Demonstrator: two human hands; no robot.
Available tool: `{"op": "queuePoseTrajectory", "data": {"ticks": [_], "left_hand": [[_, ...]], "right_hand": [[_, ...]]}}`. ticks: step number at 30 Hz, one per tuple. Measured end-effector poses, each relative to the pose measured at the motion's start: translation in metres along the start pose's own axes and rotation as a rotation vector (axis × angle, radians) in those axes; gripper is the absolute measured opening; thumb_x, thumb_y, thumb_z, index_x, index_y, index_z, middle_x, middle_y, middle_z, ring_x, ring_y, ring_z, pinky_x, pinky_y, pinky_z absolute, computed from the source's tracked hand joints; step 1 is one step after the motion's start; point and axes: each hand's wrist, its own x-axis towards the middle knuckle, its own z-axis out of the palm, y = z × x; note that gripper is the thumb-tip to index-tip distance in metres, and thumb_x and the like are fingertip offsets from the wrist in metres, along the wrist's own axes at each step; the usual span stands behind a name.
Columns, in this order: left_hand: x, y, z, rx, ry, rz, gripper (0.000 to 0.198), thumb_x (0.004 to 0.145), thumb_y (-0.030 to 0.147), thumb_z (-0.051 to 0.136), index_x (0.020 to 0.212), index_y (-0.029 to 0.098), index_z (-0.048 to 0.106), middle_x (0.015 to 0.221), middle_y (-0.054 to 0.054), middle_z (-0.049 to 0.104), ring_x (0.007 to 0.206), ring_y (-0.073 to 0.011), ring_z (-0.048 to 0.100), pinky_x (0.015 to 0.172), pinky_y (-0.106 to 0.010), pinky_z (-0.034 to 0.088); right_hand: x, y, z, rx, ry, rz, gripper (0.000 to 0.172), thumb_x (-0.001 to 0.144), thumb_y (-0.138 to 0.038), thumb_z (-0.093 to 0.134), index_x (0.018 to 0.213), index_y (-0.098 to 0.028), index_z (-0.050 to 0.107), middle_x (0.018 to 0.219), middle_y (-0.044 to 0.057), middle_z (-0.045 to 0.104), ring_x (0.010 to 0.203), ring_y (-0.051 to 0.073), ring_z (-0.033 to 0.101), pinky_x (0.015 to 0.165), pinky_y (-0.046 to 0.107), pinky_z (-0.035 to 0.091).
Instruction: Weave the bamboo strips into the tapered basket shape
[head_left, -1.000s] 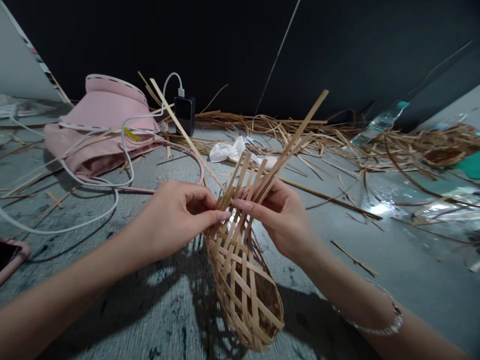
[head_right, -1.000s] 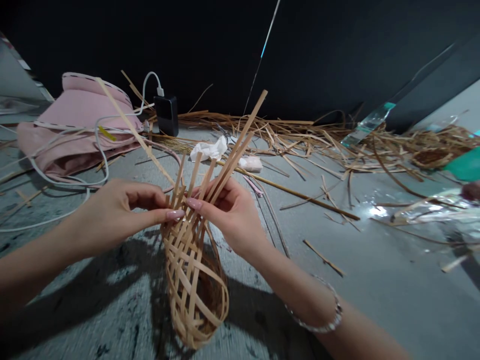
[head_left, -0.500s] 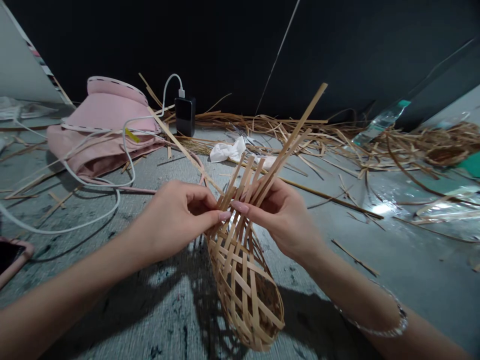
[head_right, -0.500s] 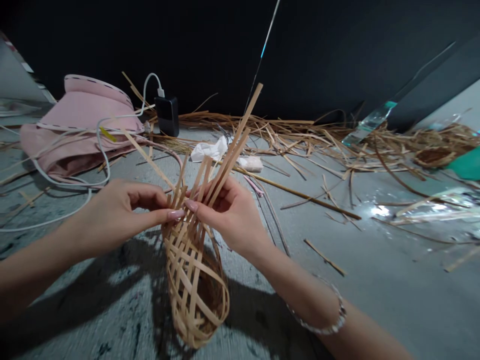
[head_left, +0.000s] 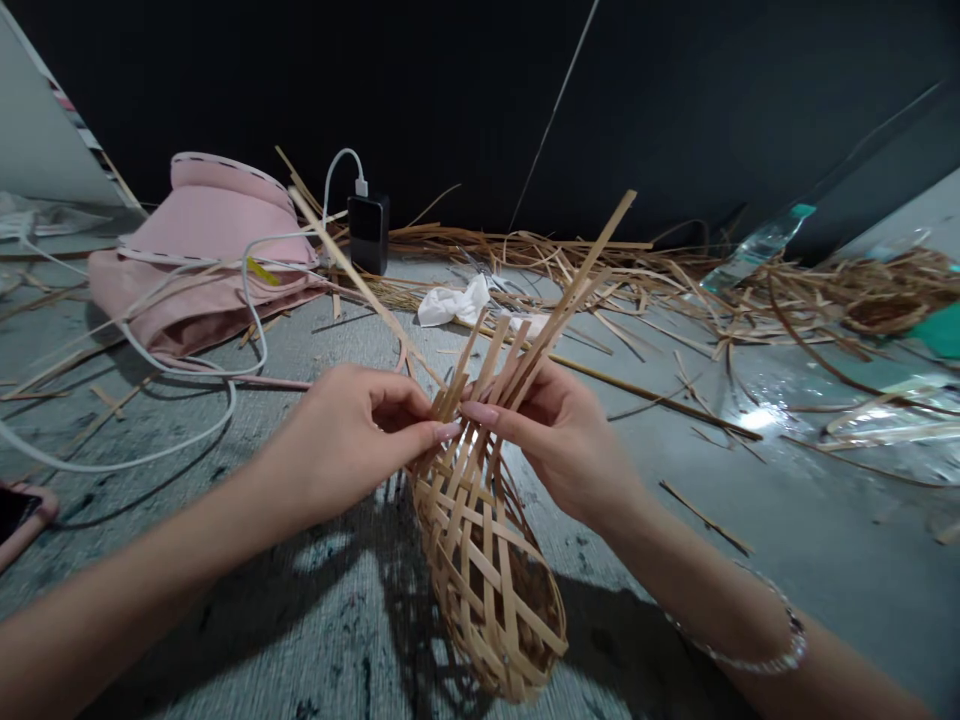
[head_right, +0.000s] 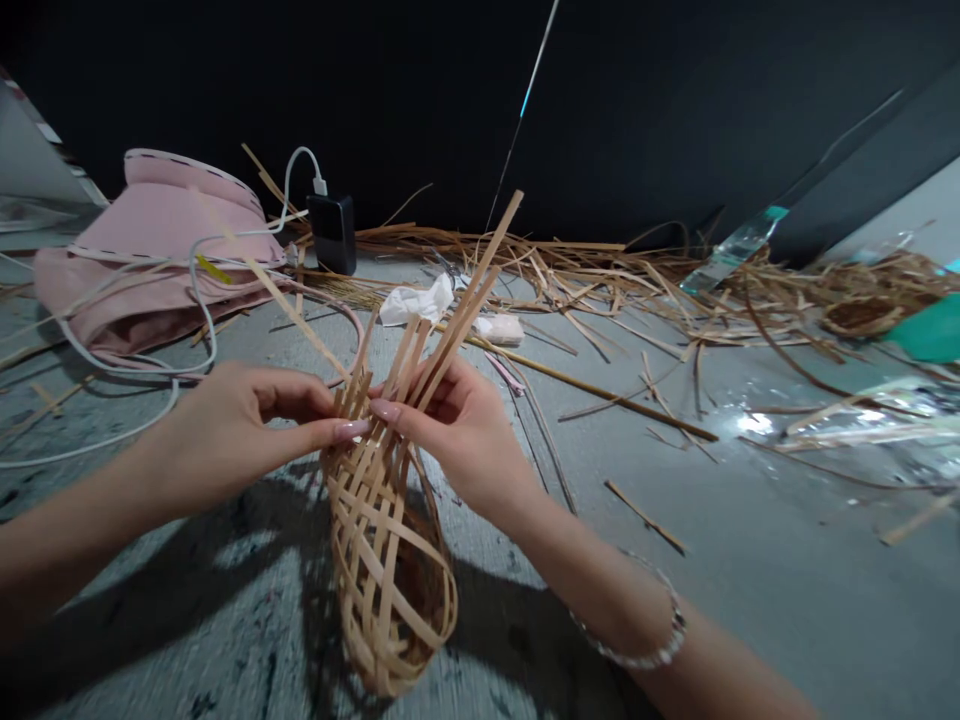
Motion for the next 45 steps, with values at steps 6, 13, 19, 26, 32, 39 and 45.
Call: {"op": "queuePoseTrajectory", "data": {"ticks": [6,13,19,26,32,39,45], "left_hand": [[-0.0017,0.0025,0.0021,-0.016,0.052,0.0,0.024,0.072,0.034,0.063,0.055,0.017,0.064,0.053,0.002,0.063,0.054,-0.0116,0.053,0.05,-0.02,0.038],[-0.0029,0.002,0.0057,-0.03,0.106,0.027,0.024,0.073,0.032,0.062,0.055,0.016,0.063,0.053,0.002,0.061,0.055,-0.0108,0.052,0.052,-0.02,0.038],[-0.0044,0.0013,0.0076,0.005,0.151,0.052,0.023,0.075,0.03,0.062,0.057,0.016,0.064,0.054,0.002,0.062,0.056,-0.0111,0.052,0.055,-0.022,0.038],[-0.0036,0.0024,0.0049,-0.007,0.113,0.053,0.021,0.077,0.029,0.064,0.059,0.017,0.065,0.057,0.002,0.065,0.058,-0.0133,0.057,0.056,-0.023,0.042],[-0.0018,0.0009,0.0015,-0.05,0.022,0.003,0.016,0.078,0.031,0.067,0.067,0.02,0.071,0.065,0.003,0.072,0.062,-0.0134,0.061,0.057,-0.022,0.043],[-0.0004,0.0024,-0.0001,-0.17,-0.097,-0.102,0.013,0.074,0.03,0.068,0.072,0.02,0.076,0.069,0.002,0.075,0.069,-0.0145,0.065,0.061,-0.021,0.047],[0.0016,0.0007,-0.0003,-0.124,-0.167,-0.034,0.018,0.079,0.032,0.064,0.07,0.018,0.072,0.069,0.002,0.071,0.069,-0.0141,0.062,0.064,-0.022,0.046]], "right_hand": [[-0.0027,0.0062,0.0049,0.023,0.11,-0.071,0.02,0.07,-0.014,0.079,0.08,-0.021,0.063,0.08,-0.003,0.075,0.076,0.012,0.072,0.072,0.024,0.06],[-0.0018,0.01,0.0071,0.035,0.149,-0.118,0.021,0.068,-0.015,0.079,0.079,-0.022,0.062,0.08,-0.003,0.075,0.079,0.014,0.072,0.076,0.029,0.06],[-0.0025,0.0107,0.0075,0.03,0.172,-0.12,0.021,0.069,-0.017,0.079,0.079,-0.022,0.061,0.082,-0.002,0.075,0.08,0.015,0.071,0.077,0.029,0.06],[-0.0018,0.0083,0.0044,0.03,0.13,-0.058,0.021,0.071,-0.016,0.079,0.081,-0.022,0.062,0.08,-0.004,0.073,0.078,0.013,0.07,0.076,0.026,0.058],[-0.0017,0.0061,0.0027,0.026,0.117,-0.068,0.02,0.072,-0.015,0.078,0.082,-0.022,0.062,0.082,-0.003,0.073,0.08,0.013,0.07,0.077,0.026,0.058],[-0.0044,0.0048,0.0057,0.011,0.083,-0.091,0.02,0.073,-0.015,0.078,0.081,-0.022,0.061,0.082,-0.003,0.073,0.079,0.013,0.07,0.077,0.027,0.058],[-0.0037,0.0048,0.0044,-0.011,0.065,-0.069,0.02,0.072,-0.018,0.079,0.081,-0.022,0.061,0.08,-0.003,0.072,0.077,0.013,0.07,0.077,0.028,0.057]]}}
